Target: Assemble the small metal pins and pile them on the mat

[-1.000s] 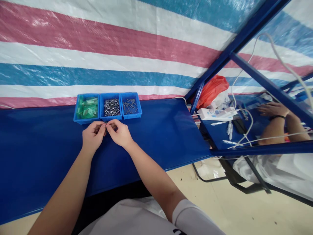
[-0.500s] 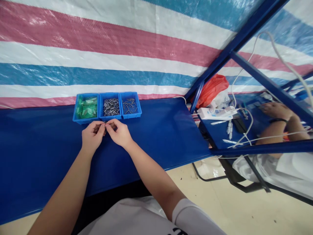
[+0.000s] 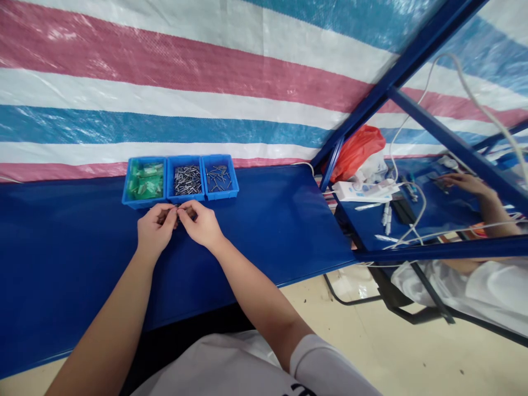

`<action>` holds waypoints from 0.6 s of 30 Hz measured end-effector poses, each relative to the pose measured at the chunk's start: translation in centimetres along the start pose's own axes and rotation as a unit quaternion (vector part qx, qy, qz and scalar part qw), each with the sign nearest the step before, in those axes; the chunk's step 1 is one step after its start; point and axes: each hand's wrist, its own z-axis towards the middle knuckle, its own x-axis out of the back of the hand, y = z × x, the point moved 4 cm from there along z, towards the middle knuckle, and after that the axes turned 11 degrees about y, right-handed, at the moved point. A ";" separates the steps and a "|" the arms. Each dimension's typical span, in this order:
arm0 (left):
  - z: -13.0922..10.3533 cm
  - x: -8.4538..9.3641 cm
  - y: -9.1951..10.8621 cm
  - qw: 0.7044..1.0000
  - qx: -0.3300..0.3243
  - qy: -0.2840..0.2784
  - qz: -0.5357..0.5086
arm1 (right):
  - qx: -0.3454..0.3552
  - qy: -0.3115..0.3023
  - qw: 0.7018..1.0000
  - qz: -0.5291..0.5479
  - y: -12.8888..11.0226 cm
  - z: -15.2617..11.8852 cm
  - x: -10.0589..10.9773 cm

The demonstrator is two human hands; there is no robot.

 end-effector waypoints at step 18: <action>0.0 0.0 0.1 1.000 -0.004 -0.001 0.008 | 0.000 0.006 1.000 0.004 -0.2 0.0 0.1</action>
